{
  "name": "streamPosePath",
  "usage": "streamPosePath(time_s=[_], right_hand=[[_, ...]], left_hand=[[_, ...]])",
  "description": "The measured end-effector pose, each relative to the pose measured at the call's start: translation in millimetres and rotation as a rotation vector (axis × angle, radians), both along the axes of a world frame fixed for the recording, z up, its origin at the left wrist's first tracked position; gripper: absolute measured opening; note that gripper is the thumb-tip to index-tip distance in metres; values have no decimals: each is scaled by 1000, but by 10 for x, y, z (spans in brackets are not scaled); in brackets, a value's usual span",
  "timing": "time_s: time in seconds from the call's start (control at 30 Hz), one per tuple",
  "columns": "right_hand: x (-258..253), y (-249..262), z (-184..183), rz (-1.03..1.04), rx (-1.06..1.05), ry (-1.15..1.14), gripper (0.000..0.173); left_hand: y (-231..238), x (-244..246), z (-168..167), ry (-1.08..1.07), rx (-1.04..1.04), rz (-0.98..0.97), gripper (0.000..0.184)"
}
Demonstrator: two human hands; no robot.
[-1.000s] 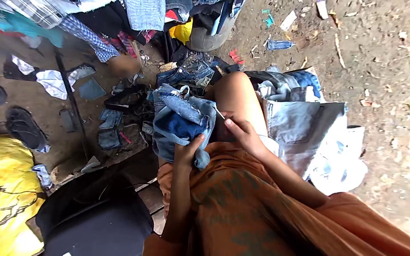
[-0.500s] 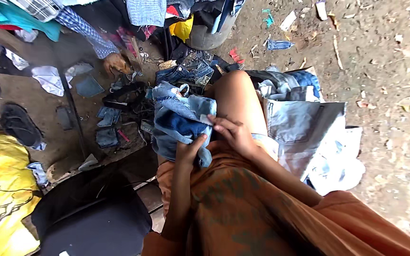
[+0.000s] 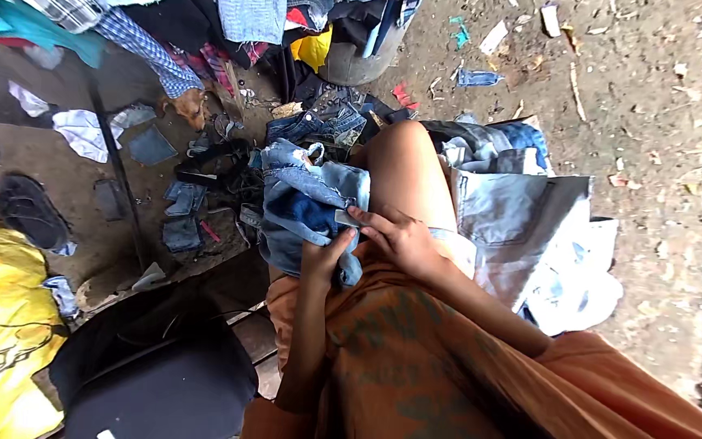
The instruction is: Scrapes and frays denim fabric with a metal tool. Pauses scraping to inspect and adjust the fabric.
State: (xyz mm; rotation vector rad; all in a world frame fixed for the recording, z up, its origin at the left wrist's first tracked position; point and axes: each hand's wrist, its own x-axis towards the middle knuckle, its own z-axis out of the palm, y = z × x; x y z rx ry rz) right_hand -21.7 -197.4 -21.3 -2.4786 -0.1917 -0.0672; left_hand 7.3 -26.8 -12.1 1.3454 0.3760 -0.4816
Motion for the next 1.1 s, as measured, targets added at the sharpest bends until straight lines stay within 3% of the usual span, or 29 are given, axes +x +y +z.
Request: streamPosePath(time_s=[0.1, 0.27, 0.33, 0.43, 0.57, 0.67, 0.9, 1.1], right_hand=[[-6, 31, -55, -69, 42, 29, 34], [141, -128, 24, -268, 681, 336, 36], [182, -219, 99, -302, 777, 333, 35], [87, -267, 164, -157, 701, 356, 36], [-87, -159, 83, 1, 260, 202, 47], [-129, -41, 3, -13, 129, 76, 47], [-45, 91, -22, -69, 137, -2, 46], [-4, 130, 11, -83, 292, 141, 49]], left_hand=[[-38, 13, 23, 13, 34, 4, 33], [-41, 27, 34, 57, 75, 51, 39], [-35, 38, 60, 57, 80, 77, 40], [-40, 52, 71, 5, 79, 82, 39], [-28, 63, 49, -43, 36, 81, 32], [27, 44, 34, -52, -4, 56, 29], [18, -10, -14, -96, -72, -6, 25], [15, -26, -21, -145, -72, 60, 27]])
